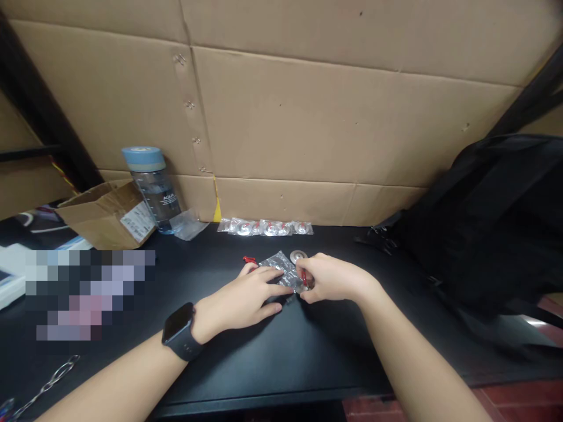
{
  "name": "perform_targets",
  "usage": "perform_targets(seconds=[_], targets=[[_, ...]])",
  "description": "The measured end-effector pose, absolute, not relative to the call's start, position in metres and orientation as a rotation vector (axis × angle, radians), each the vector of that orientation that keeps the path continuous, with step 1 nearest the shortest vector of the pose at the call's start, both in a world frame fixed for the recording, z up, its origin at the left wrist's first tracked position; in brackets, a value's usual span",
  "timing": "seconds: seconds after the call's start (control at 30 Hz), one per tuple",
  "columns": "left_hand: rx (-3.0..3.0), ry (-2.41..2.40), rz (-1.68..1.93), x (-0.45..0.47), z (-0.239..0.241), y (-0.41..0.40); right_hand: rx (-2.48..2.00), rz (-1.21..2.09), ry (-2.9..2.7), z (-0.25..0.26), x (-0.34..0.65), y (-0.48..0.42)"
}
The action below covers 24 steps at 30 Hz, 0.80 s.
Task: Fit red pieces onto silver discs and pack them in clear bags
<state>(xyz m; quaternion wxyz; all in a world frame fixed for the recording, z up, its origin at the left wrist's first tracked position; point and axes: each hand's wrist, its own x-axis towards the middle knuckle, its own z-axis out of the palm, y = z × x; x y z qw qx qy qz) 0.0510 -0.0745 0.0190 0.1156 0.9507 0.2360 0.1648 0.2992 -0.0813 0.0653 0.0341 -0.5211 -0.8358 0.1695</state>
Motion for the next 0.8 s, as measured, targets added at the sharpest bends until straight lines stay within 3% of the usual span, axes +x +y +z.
perform_targets(seconds=[0.47,0.8], targets=[[2.732,0.644,0.449,0.049,0.019,-0.072,-1.272,0.577,-2.561,0.052,0.296,-0.064],[2.844,0.735,0.344,0.048,0.020,-0.076,-1.537,0.104,-2.462,0.040,0.282,-0.057]])
